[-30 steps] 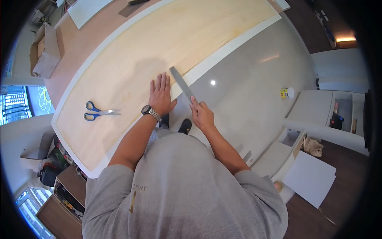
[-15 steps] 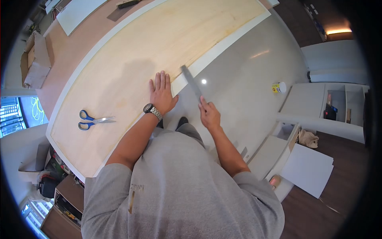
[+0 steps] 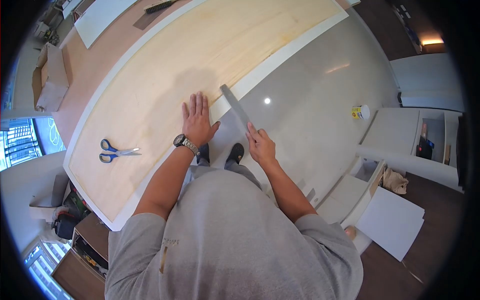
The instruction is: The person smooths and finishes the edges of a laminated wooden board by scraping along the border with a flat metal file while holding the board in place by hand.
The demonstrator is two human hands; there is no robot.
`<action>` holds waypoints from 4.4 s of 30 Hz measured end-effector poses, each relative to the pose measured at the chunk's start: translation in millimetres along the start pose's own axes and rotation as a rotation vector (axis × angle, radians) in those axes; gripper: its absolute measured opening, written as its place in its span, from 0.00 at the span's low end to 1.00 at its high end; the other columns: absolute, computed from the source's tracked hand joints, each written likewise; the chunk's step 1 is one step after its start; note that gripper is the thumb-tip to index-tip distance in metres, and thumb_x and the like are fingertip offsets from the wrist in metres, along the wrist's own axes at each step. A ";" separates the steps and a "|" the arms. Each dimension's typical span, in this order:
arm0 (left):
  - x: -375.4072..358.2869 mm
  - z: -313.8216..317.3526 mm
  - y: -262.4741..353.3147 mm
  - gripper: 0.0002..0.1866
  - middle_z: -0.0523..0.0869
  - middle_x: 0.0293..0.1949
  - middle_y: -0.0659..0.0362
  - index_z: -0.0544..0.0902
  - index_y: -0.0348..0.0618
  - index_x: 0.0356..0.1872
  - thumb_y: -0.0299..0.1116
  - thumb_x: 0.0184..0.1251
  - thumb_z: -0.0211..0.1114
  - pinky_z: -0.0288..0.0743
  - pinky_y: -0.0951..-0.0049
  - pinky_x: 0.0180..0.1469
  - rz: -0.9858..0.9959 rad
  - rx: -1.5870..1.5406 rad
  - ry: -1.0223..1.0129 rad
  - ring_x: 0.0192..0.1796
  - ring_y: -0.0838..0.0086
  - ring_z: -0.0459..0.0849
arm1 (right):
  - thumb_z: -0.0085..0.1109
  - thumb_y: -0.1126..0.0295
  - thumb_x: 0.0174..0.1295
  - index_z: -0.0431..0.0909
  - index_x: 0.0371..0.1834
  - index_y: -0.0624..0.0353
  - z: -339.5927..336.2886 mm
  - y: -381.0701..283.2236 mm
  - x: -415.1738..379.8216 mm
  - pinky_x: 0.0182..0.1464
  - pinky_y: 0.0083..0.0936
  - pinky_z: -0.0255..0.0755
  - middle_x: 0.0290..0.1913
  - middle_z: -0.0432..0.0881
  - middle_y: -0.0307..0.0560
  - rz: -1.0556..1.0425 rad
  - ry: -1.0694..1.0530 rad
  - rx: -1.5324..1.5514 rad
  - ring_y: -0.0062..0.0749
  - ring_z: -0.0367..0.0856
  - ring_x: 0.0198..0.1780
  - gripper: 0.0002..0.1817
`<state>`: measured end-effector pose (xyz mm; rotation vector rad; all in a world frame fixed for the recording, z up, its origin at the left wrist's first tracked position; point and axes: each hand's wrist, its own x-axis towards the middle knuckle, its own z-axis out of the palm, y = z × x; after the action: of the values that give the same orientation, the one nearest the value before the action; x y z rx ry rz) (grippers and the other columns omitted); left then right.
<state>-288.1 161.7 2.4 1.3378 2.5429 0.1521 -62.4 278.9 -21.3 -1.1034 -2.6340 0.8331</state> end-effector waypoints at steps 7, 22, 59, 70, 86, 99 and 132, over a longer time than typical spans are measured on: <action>-1.3 -5.1 3.9 0.54 0.48 0.85 0.45 0.51 0.34 0.82 0.57 0.66 0.67 0.36 0.41 0.83 -0.021 0.030 -0.031 0.86 0.50 0.42 | 0.58 0.55 0.74 0.78 0.70 0.30 1.3 -11.4 98.5 0.37 0.48 0.78 0.34 0.77 0.48 -0.047 0.086 -0.067 0.52 0.83 0.34 0.22; 2.3 -2.0 1.7 0.54 0.49 0.84 0.42 0.52 0.32 0.81 0.57 0.66 0.67 0.38 0.39 0.82 0.007 0.009 0.023 0.86 0.48 0.44 | 0.58 0.54 0.74 0.78 0.70 0.31 2.7 -19.2 81.5 0.38 0.46 0.79 0.32 0.75 0.48 -0.081 0.068 -0.066 0.51 0.82 0.33 0.22; 0.0 -2.3 0.4 0.54 0.49 0.84 0.42 0.52 0.32 0.82 0.57 0.66 0.66 0.38 0.40 0.83 0.007 0.016 0.019 0.86 0.49 0.43 | 0.57 0.54 0.75 0.79 0.69 0.31 5.7 -29.4 90.4 0.39 0.47 0.78 0.33 0.75 0.49 -0.076 0.034 -0.077 0.51 0.83 0.34 0.21; -1.0 2.2 2.5 0.53 0.49 0.84 0.44 0.53 0.33 0.82 0.66 0.70 0.58 0.35 0.42 0.83 -0.008 0.004 0.036 0.86 0.51 0.42 | 0.58 0.55 0.74 0.80 0.69 0.34 -8.3 -14.0 94.6 0.42 0.43 0.78 0.35 0.78 0.48 -0.019 0.039 -0.060 0.48 0.83 0.38 0.21; 66.6 -4.2 19.8 0.62 0.45 0.86 0.47 0.51 0.44 0.84 0.80 0.60 0.56 0.30 0.37 0.82 -0.044 0.012 -0.008 0.87 0.51 0.38 | 0.66 0.67 0.69 0.75 0.70 0.67 -88.6 94.8 -39.0 0.53 0.29 0.78 0.50 0.88 0.59 0.116 0.162 0.421 0.37 0.88 0.48 0.28; 63.8 -15.1 22.3 0.51 0.50 0.85 0.50 0.60 0.48 0.82 0.68 0.65 0.63 0.34 0.38 0.83 -0.091 -0.220 0.028 0.87 0.51 0.41 | 0.69 0.65 0.67 0.74 0.70 0.72 -106.5 27.3 89.2 0.59 0.28 0.77 0.55 0.88 0.63 0.031 -0.046 0.469 0.38 0.88 0.56 0.32; 75.2 -77.8 165.7 0.27 0.80 0.61 0.54 0.66 0.39 0.73 0.19 0.75 0.56 0.83 0.75 0.47 -0.588 -1.233 1.142 0.53 0.75 0.83 | 0.62 0.70 0.71 0.76 0.68 0.67 -113.6 -122.9 252.5 0.49 0.23 0.79 0.43 0.89 0.48 -0.562 -1.025 0.937 0.25 0.85 0.42 0.24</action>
<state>-218.9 320.2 98.7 -0.1070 2.3619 2.3401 -276.8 434.1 126.2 0.4102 -2.2527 2.4935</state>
